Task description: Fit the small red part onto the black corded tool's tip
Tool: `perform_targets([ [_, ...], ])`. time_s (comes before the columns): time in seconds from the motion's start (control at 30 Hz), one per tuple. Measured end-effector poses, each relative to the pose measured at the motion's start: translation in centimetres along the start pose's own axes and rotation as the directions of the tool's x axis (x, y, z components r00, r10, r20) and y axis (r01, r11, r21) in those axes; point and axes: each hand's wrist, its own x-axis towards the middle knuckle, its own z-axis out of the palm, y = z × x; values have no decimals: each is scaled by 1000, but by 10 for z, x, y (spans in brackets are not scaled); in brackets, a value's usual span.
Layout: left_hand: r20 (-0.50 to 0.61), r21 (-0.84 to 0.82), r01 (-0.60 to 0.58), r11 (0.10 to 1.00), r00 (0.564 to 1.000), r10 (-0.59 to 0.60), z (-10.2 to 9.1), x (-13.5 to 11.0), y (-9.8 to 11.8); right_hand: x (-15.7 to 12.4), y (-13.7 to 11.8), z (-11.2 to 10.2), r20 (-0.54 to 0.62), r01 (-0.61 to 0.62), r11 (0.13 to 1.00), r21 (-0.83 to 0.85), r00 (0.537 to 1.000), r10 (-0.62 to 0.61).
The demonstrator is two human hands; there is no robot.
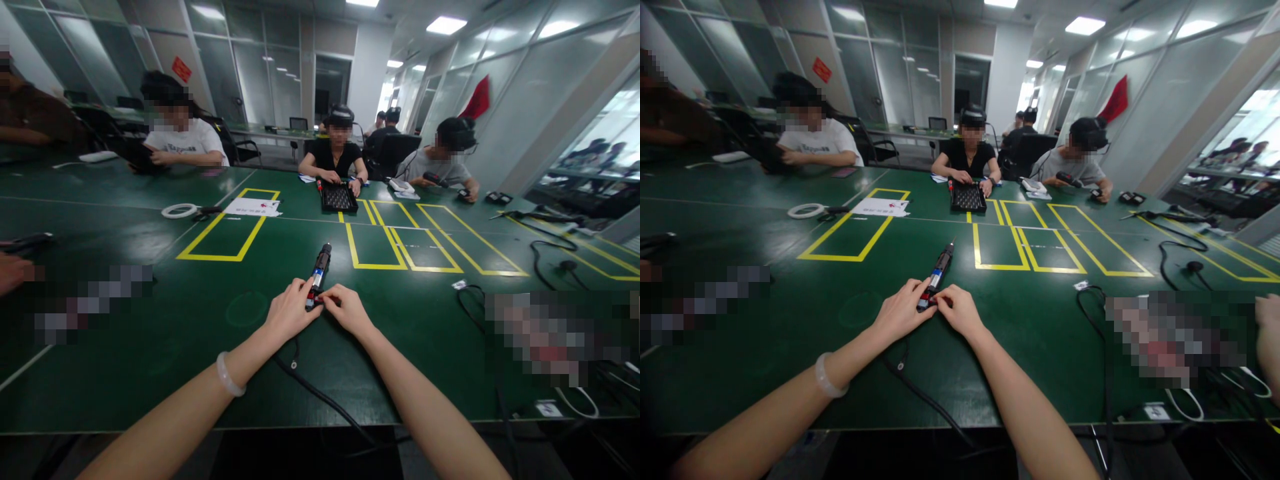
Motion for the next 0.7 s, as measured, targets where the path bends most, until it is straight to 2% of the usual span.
perform_targets([
  [0.2,-36,51,17,999,999,-15,2,3,4,-1,4,0,-4,4,999,52,1000,-4],
  [0.4,-21,71,11,997,1000,-9,-1,3,1,-2,11,2,-18,-12,997,79,1000,14],
  [0.57,-17,140,11,990,1000,-9,-8,4,-20,-2,14,1,-22,-28,997,70,999,30],
  [0.7,-6,177,78,981,997,-78,-17,6,-52,-2,13,1,-19,-32,997,63,999,33],
])
